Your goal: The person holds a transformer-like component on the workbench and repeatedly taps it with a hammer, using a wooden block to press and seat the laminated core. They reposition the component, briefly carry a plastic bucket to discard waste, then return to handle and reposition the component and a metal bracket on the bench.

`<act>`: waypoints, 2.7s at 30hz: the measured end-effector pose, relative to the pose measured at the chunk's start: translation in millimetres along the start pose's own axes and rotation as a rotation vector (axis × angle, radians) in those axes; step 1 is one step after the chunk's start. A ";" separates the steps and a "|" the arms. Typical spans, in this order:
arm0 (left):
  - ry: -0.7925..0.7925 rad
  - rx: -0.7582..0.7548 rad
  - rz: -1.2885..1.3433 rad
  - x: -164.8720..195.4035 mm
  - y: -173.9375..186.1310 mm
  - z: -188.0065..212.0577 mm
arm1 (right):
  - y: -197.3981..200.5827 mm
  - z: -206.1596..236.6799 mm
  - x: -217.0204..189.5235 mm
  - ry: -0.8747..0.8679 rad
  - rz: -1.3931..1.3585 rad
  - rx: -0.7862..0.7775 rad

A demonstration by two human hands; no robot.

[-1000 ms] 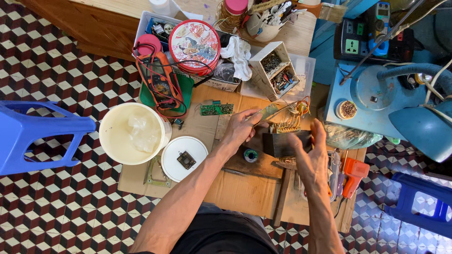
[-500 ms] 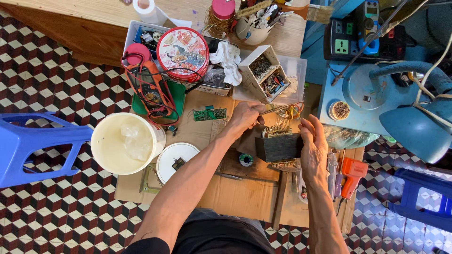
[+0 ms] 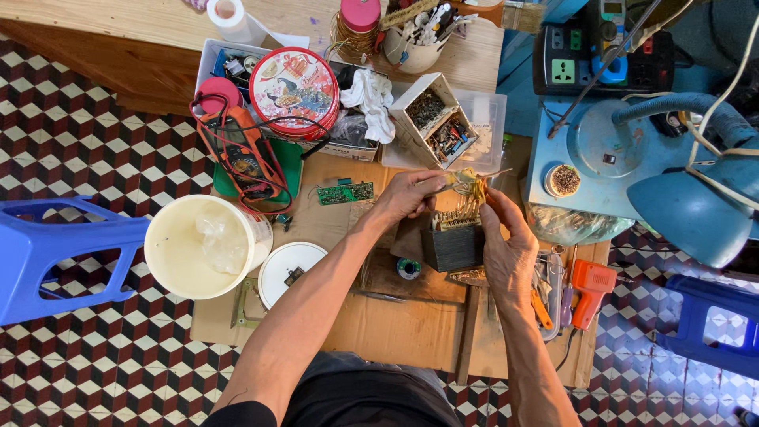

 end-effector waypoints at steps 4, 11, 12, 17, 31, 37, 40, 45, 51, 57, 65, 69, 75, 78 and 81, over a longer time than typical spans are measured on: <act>-0.050 0.006 -0.097 -0.2 -1.5 -0.6 | 0.9 2.4 -5.9 0.032 0.034 -0.025; -0.229 0.044 -0.415 -1.3 2.3 10.4 | 11.1 11.5 14.6 -0.168 0.034 0.036; -0.231 0.039 -0.436 -3.4 2.4 13.3 | 13.6 12.9 15.9 -0.112 -0.007 0.064; -0.294 0.031 -0.504 -14.1 -1.4 24.2 | 19.8 16.7 21.8 -0.048 -0.119 0.114; -0.244 0.273 -1.027 -12.8 -9.6 52.5 | 8.5 4.2 42.3 -0.169 0.008 -0.065; -0.433 0.238 -0.959 -30.4 -13.1 88.3 | 11.3 2.0 49.4 -0.186 0.057 -0.082; -0.399 0.255 -0.911 -26.9 -12.6 85.5 | 11.8 -1.3 53.7 -0.222 0.077 -0.089; -0.296 0.201 -0.899 -17.9 -9.4 79.2 | 12.2 5.8 42.5 -0.146 0.196 -0.097; -0.566 0.281 -1.004 -20.1 -7.6 78.1 | -9.1 40.8 2.3 0.020 0.743 -0.130; -0.583 0.237 -1.018 -26.0 -1.0 71.9 | -33.4 35.5 -13.4 -0.132 0.895 -0.131; -0.559 0.237 -0.958 -23.3 0.8 75.7 | -42.4 42.6 3.9 -0.042 0.769 0.037; -0.556 0.276 -0.872 -21.6 -2.8 81.4 | -44.2 48.1 10.2 -0.026 0.718 0.085; -0.421 0.672 -0.752 -39.5 -19.0 118.0 | -42.2 44.8 5.4 0.009 0.713 0.063; -0.336 0.741 -0.747 -57.6 -15.3 121.2 | -40.2 38.9 2.1 0.006 0.722 0.024; -0.124 0.539 -0.368 -82.4 -3.7 105.0 | -40.9 34.9 -1.8 0.021 0.714 -0.018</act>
Point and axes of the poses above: each hand's wrist, its own z-axis away from the middle knuckle, its own y-axis out of the back of the hand, x = y × z, the point moved 3 cm from there along -z, towards the middle knuckle, and after that the axes turned 7 degrees about -x, right-handed, at the moved point
